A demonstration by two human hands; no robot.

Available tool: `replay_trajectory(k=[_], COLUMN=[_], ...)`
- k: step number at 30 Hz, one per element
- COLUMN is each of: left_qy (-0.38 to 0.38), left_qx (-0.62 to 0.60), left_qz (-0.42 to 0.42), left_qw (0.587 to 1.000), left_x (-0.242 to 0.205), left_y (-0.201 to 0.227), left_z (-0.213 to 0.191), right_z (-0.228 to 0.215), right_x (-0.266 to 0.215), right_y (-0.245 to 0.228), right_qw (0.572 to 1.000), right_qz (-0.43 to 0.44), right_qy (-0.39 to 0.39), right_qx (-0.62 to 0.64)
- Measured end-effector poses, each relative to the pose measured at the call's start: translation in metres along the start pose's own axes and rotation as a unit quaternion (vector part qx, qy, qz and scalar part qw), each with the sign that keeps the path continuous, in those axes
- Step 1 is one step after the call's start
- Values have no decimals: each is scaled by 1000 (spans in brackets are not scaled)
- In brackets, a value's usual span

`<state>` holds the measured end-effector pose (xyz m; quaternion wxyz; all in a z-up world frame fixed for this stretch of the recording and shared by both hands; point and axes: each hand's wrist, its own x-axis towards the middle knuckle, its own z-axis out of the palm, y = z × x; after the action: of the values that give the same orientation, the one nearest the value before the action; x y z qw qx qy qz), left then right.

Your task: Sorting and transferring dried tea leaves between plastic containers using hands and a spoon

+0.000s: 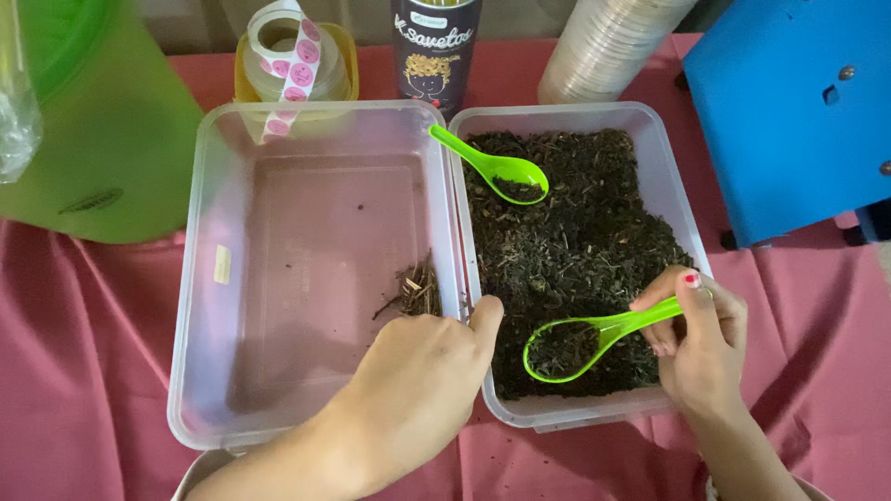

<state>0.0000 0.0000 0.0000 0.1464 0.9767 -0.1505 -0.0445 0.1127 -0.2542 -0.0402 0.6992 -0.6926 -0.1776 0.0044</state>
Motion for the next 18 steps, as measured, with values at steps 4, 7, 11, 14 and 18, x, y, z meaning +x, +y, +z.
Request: replay_trajectory(k=[4,7,11,14,18], left_qy=[-19,-45,74,167,249], left_qx=[-43,-46,28,78,-8], left_qz=[4,3,-58,-80,-28], left_qw=[999,998,995,980,968], left_x=[-1,-1,2,5,7], left_y=[2,4,4,1,5], left_z=[-6,-6,-4,-9,-15], right_z=[-1,-3,0,3,3], right_x=[1,0,1,3,-2], right_y=[-6,-1,-1,-7,-6], right_qw=[999,1000,1000,1000,988], right_qz=[-5,-13,2,-6,-86], right_qy=[-23,-14,11,25,44], right_qx=[-23,-5,5,-13,-119])
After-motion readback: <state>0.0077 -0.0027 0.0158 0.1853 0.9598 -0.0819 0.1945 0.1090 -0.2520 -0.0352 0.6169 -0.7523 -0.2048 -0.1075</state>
